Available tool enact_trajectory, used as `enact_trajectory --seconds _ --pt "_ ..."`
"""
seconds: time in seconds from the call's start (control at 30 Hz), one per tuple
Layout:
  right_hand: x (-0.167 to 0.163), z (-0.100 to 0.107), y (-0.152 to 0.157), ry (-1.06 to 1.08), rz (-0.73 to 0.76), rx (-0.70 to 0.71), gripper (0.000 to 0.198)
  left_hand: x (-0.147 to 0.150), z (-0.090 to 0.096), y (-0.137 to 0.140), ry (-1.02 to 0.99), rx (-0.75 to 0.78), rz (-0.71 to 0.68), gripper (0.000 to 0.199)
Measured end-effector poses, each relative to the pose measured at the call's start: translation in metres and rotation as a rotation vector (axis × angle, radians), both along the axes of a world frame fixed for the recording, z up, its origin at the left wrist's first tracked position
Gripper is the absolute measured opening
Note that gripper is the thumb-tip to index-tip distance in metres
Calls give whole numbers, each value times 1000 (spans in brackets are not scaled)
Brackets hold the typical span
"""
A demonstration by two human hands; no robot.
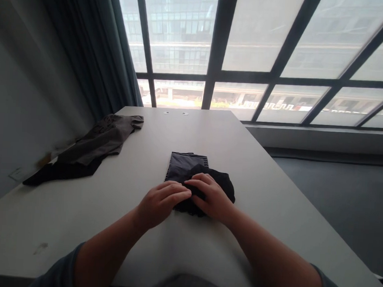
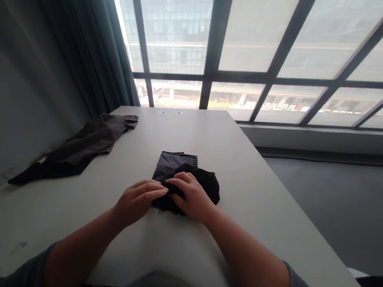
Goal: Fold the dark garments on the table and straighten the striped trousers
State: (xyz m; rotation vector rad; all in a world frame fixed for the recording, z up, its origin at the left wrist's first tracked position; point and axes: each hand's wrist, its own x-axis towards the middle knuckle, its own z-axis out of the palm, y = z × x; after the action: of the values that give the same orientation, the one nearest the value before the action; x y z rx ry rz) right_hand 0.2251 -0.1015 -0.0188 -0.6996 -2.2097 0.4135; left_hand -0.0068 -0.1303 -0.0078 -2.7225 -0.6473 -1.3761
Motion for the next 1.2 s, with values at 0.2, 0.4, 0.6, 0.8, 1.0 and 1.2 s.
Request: enact_trajectory --seconds 0.2,0.4,0.6,0.8,1.0,1.2 --pt "18 -6 10 35 47 -96 28 5 -18 0 14 -39 139 33" --pt "32 -9 21 -38 -137 10 21 7 -25 12 167 -412 359 11" --pt "35 -12 21 -59 -432 32 25 -9 -7 16 -82 -356 649 20" --pt "32 -16 22 167 -434 -279 20 -15 -2 21 -173 -500 737 17" --pt "28 -16 17 279 -423 -290 28 -30 5 28 -124 -583 904 11" --pt "27 -17 15 253 -419 -290 19 -28 3 29 -391 -889 654 21"
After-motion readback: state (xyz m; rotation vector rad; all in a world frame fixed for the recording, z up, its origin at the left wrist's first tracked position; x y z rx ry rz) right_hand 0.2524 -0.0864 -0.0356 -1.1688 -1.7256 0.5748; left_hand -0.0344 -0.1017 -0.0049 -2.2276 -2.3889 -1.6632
